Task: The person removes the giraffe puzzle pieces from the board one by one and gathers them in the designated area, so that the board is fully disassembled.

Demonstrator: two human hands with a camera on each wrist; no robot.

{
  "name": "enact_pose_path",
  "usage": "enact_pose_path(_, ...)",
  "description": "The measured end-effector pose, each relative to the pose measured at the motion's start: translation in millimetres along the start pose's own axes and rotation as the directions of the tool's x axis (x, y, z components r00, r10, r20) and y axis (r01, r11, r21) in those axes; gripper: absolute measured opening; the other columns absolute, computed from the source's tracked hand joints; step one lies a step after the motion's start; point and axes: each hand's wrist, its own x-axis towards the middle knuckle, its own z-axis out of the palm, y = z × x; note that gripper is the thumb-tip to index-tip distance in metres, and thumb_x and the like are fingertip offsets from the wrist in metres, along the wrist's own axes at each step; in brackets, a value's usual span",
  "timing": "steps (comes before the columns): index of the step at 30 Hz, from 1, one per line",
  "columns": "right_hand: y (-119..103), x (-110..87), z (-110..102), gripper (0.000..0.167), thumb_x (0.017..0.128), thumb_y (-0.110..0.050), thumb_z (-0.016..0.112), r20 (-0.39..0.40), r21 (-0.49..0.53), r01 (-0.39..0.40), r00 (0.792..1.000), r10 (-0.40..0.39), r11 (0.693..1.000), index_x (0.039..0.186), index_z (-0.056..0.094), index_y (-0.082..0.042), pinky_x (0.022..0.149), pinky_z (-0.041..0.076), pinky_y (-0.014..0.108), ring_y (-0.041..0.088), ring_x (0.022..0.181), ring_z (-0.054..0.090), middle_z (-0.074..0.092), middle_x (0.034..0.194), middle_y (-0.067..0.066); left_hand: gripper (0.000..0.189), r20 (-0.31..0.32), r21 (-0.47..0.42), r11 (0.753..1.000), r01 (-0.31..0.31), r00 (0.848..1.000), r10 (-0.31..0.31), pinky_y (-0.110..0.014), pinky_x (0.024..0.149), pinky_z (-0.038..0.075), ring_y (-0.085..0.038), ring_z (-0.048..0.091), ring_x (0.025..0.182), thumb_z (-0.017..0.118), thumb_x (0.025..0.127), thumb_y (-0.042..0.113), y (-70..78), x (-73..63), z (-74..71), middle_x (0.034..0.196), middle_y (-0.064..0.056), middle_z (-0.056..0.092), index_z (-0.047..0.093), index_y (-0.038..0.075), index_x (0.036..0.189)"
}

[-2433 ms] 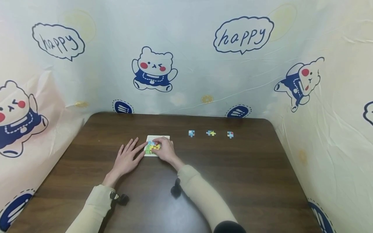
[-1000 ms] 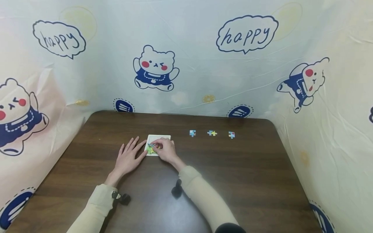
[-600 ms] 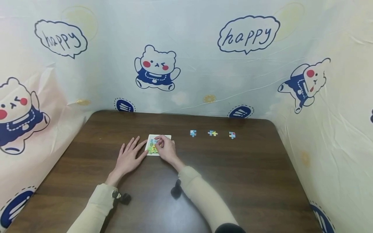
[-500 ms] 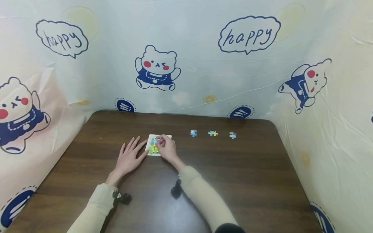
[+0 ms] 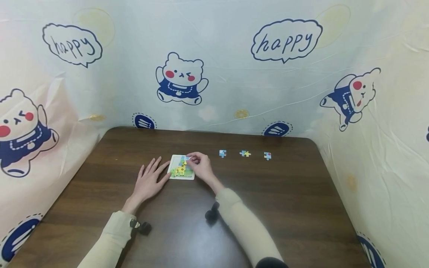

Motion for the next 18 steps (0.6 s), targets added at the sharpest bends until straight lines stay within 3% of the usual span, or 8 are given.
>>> enact_pose_path(10, 9, -13.7, -44, 0.024, 0.106, -0.007, 0.07, -0.014, -0.011, -0.044, 0.999, 0.044, 0.999, 0.128, 0.078, 0.0, 0.076, 0.052, 0.02, 0.037, 0.1, 0.074, 0.077, 0.112, 0.023, 0.066, 0.008, 0.003, 1.0, -0.007, 1.0, 0.007, -0.074, 0.135, 0.005, -0.044, 0.016, 0.172, 0.055, 0.112, 0.052, 1.9, 0.1, -1.7, 0.184, -0.018, 0.024, 0.045, 0.023, 0.17)
enact_pose_path(18, 20, -22.8, -81, 0.024, 0.106, -0.005, 0.071, -0.041, -0.056, -0.071, 0.997, 0.069, 0.996, 0.129, 0.077, 0.001, 0.075, 0.052, 0.019, 0.035, 0.098, 0.073, 0.077, 0.112, 0.024, 0.066, 0.018, -0.003, 1.0, 0.0, 1.0, 0.0, -0.074, 0.135, 0.004, -0.045, 0.015, 0.172, 0.056, 0.112, 0.051, 2.0, -1.1, -1.2, 0.184, -0.018, 0.023, 0.044, 0.023, 0.17)
